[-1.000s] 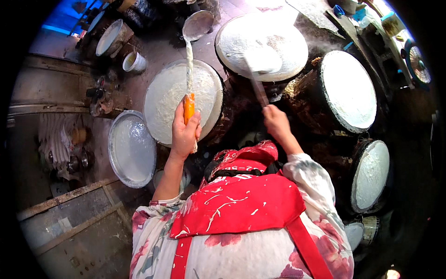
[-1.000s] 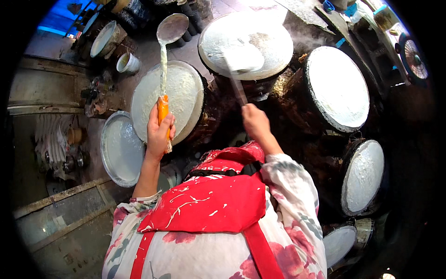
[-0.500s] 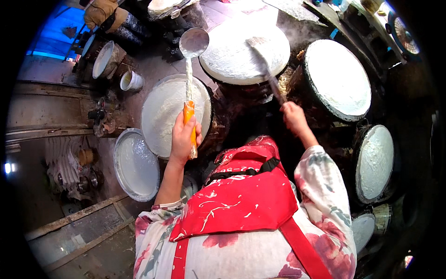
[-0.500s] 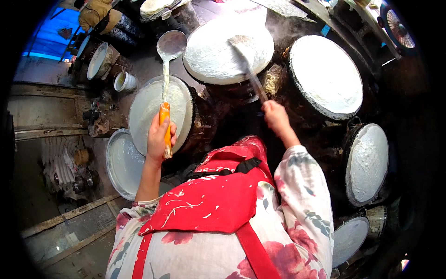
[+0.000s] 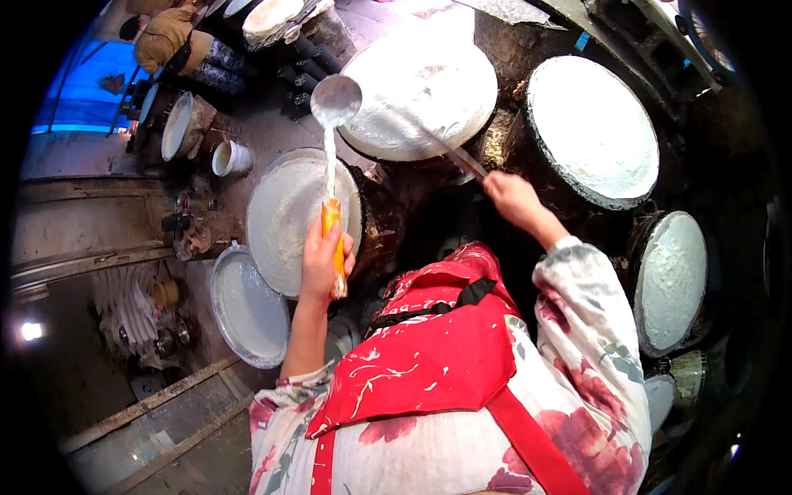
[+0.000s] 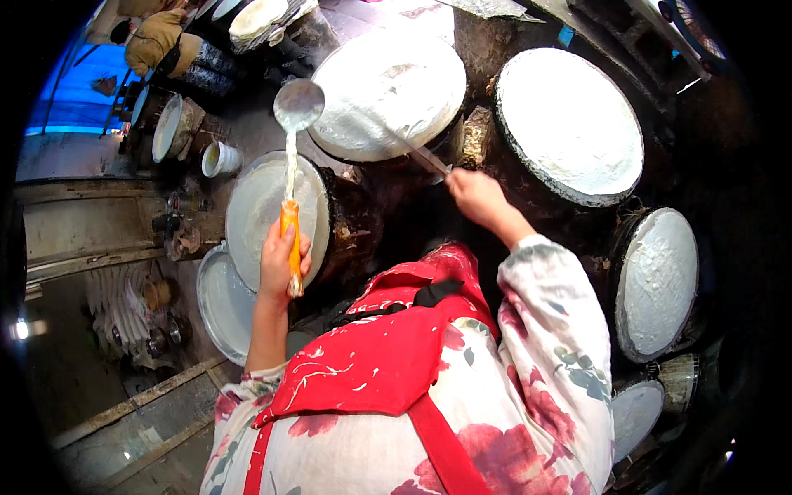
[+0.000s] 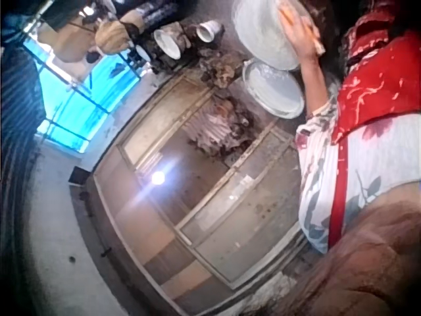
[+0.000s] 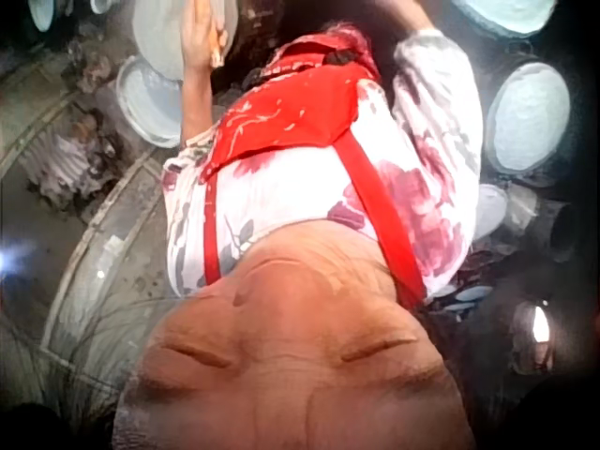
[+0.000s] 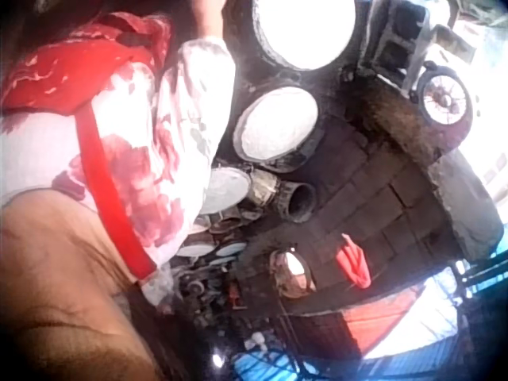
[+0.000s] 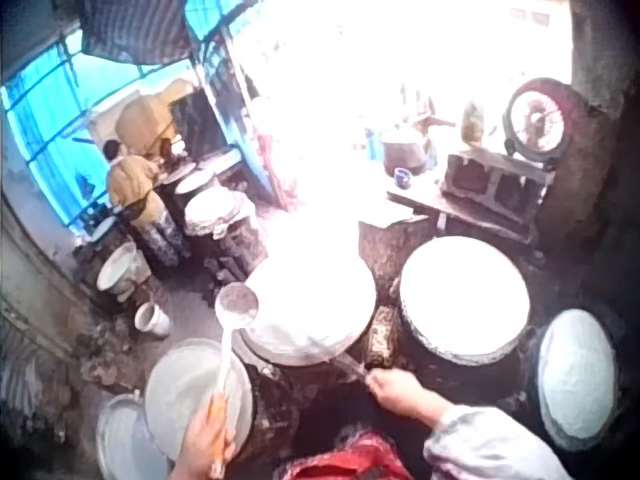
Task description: The person spreads batter onto multiple circular heated plates using a ladle and removes the thin cooked sheets with a scraper.
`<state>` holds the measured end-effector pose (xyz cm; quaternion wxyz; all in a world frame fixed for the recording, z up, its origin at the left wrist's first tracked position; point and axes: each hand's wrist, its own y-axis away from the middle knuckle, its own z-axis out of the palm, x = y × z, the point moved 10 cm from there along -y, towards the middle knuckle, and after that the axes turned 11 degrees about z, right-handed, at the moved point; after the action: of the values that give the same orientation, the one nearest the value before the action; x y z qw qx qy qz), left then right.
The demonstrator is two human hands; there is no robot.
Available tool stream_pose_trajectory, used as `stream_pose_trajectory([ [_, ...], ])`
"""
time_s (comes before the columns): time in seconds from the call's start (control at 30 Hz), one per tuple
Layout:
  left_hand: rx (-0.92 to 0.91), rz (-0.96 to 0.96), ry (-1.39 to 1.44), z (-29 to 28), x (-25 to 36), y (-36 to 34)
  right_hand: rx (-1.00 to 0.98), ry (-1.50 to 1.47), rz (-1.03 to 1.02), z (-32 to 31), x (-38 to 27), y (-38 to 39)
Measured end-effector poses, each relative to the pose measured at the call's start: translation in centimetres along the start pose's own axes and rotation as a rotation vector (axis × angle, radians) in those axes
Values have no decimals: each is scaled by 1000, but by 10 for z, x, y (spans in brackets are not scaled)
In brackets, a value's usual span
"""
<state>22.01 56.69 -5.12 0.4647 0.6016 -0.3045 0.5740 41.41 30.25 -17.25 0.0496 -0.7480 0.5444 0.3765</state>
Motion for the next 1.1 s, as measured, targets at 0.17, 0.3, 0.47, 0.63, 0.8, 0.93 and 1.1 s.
stream_pose_trajectory([
  [0.17, 16, -41, 48, -2, -7, 16, 195, -35, 136, -38, 39, -28],
  [0.3, 19, -39, 78, 13, -1, 16, 309, 5, 174, -75, 21, -112],
  [0.47, 26, -34, 67, 23, 4, 8, 261, 140, 222, -85, -29, -170],
  [0.63, 52, -37, 85, 9, -4, 5, 255, 101, -18, -48, -41, -85],
  [0.8, 59, -72, 123, 4, -9, 10, 309, 149, 257, -44, 19, -44],
  [0.93, 15, -98, 172, 18, -7, 0, 250, 233, 54, -19, -56, -50],
  [1.1, 5, -111, 220, 22, -4, -6, 329, 78, 197, -82, -21, -82],
])
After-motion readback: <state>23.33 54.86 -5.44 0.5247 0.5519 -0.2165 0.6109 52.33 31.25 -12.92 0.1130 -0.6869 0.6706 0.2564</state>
